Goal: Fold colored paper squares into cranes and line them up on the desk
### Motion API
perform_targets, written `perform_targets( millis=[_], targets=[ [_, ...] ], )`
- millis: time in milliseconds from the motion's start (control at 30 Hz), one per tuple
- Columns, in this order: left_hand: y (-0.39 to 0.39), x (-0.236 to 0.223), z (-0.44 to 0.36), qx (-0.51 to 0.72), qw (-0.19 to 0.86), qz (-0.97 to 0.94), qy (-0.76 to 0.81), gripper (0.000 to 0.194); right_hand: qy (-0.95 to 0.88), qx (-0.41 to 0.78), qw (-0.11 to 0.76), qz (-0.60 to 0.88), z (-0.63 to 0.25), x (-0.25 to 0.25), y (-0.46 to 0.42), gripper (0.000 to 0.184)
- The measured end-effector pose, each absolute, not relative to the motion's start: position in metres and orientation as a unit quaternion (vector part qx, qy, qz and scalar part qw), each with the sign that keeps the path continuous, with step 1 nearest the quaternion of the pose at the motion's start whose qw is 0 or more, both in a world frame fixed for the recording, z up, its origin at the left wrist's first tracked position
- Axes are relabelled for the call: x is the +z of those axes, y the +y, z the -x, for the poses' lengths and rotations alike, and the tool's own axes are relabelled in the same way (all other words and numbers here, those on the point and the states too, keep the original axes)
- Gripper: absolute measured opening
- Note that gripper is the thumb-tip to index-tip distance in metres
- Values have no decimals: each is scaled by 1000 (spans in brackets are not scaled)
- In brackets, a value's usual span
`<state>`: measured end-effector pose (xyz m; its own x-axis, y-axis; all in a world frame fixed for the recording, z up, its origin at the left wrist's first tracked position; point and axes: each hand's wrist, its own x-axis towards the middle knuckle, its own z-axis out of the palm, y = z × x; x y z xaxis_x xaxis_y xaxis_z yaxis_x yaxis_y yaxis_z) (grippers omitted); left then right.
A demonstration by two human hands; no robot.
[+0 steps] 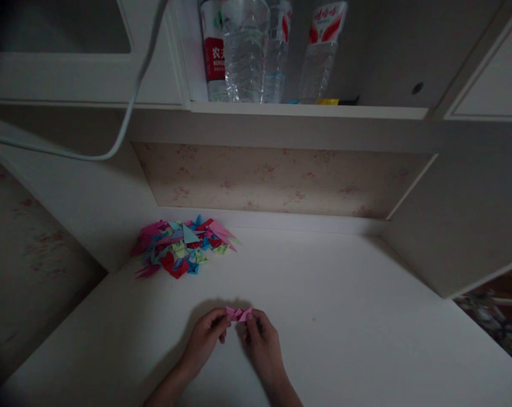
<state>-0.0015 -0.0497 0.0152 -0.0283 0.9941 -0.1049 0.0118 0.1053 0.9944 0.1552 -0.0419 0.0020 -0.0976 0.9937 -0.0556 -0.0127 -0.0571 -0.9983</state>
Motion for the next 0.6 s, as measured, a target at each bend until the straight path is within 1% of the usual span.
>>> perform_targets(
  millis=[600],
  targets=[
    [-49, 10, 3, 476, 515, -469, 536, 35, -505, 550, 458, 483, -155, 2, -42, 39]
  ],
)
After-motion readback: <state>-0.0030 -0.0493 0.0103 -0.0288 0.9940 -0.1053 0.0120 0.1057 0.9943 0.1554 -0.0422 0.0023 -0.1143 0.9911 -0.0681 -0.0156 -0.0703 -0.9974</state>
